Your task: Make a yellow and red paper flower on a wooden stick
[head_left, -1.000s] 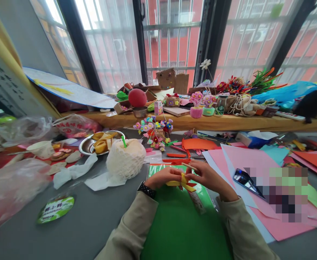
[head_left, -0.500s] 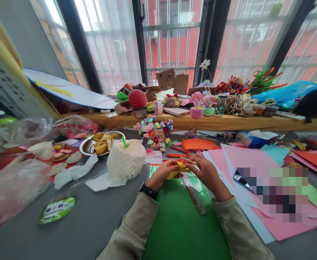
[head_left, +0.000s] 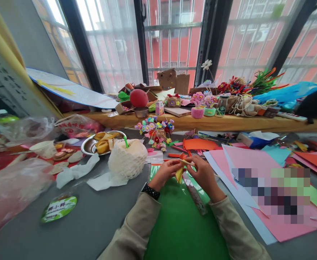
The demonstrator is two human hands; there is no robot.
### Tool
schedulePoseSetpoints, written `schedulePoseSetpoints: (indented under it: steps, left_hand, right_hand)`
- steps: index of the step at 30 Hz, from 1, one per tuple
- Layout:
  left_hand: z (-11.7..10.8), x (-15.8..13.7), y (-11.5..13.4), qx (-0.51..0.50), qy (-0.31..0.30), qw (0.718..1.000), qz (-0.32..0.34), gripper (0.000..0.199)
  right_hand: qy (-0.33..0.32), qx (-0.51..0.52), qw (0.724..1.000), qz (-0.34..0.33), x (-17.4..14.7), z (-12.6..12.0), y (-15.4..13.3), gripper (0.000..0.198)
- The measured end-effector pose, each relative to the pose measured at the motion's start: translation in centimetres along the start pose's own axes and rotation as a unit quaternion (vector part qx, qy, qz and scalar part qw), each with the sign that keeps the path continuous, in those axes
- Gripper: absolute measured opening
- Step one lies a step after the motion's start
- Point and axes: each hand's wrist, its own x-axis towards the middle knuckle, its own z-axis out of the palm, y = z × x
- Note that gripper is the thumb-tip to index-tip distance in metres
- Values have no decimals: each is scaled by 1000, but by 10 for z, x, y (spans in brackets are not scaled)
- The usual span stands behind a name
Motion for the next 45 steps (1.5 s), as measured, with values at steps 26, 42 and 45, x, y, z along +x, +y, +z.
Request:
schedulePoseSetpoints:
  steps: [26,42,45]
  left_hand:
    - [8,-1,0,12,-24,999,47,46]
    - [9,2,-1,33,-4,995,93,50]
    - [7,3,-2,26,-5,994,110,49]
  right_hand:
    - [134,-113,983,-46,-7,14,-11,20]
    - [161,-132,976,-62,-8,17,-11,19]
    - [159,-137,975,-75,-8,17,-12,19]
